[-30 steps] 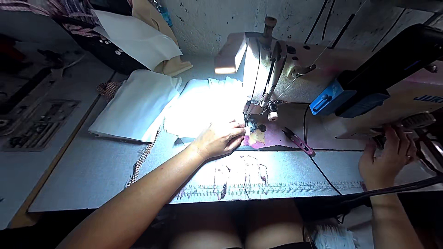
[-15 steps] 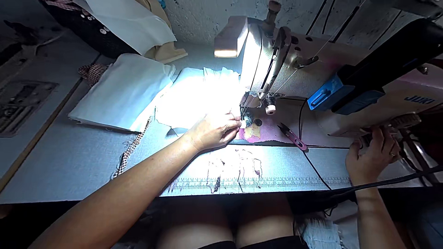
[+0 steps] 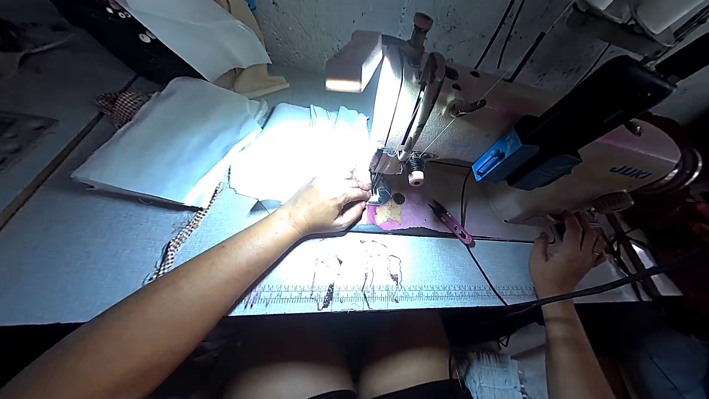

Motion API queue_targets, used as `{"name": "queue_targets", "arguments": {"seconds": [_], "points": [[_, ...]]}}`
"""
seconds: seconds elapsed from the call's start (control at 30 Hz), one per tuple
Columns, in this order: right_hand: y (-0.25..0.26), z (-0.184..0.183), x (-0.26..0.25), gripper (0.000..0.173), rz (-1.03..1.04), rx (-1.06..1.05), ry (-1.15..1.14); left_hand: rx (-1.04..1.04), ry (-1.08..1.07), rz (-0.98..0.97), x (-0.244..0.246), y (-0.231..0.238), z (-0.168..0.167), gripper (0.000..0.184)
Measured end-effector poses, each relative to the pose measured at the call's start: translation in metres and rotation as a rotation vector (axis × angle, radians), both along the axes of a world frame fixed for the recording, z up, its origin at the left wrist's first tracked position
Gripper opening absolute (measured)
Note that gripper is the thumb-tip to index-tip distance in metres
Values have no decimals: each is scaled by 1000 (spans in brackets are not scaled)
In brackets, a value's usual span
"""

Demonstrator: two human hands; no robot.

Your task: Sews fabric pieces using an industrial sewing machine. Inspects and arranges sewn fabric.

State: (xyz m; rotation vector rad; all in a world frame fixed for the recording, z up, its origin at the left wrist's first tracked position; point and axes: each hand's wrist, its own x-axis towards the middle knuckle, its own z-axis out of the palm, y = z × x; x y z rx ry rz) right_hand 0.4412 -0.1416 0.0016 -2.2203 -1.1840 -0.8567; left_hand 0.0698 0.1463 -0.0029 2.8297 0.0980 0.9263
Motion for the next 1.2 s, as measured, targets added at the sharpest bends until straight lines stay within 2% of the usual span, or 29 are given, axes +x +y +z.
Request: {"name": "queue_targets", "arguments": {"seconds": [0.2,0.47,0.73,0.83,1.0,1.2], "points": [[-2,-3,1,34,38,50,-37,-70,33,13,0,5,3,39],[-2,-5,1,33,46,26,-42,-75,84,43,-3,3,6,43],[-2,-6,0,33,35,14,-49,-68,17,-2,-4,-1,2,39],[-2,-4,-4,38,3,-9,-32,-78,4,-22,-4,0,0,38],[-1,0,-7,58,-32,-59,22,-100,-6,-25,-3,0,2,38],[-1,-2,-5,60,-15,-39,12,-134,13,-14,-1,8,5,40]]}}
